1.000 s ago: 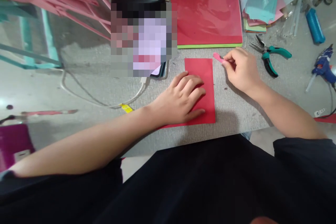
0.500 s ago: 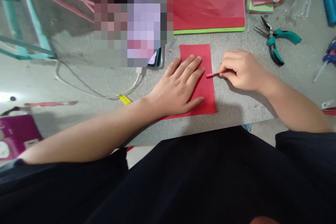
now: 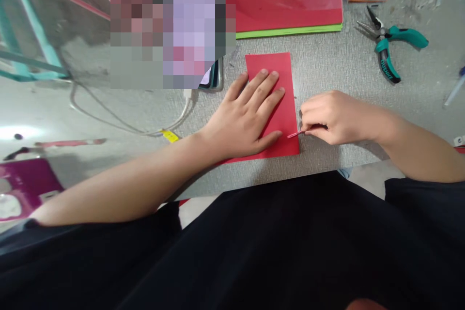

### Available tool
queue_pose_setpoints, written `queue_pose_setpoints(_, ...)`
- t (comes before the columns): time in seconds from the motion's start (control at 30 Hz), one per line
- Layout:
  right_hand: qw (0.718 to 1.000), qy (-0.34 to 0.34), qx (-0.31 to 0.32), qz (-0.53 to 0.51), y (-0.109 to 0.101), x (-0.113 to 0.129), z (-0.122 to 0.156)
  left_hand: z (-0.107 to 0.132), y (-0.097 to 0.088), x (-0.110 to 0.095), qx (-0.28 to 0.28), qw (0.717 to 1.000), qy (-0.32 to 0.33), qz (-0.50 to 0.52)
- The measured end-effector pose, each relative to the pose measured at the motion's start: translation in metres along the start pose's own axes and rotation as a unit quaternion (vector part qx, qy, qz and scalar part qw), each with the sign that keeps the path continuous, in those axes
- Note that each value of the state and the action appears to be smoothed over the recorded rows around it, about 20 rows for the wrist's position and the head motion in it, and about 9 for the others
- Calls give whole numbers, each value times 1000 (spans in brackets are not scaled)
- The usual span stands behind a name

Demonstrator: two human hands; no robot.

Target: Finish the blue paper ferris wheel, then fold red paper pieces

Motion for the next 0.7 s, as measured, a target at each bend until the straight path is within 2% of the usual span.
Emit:
queue_pose_setpoints(0.23,998,-37,37,-26,10,7,-3,-1,-1,-1,4,1000,-7,12)
queue_pose_setpoints(0.7,993,-54,97,-47,18,20,-4,-3,1,0,6,1000,11,8)
Point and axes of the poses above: each hand's wrist, its own z-axis away from the middle knuckle, its own y-axis out of the palm, x = y × z, the point moved 3 cm from there along -z, towards the middle knuckle, and after that the axes turned 7 degrees about x, right-handed, at the moved point
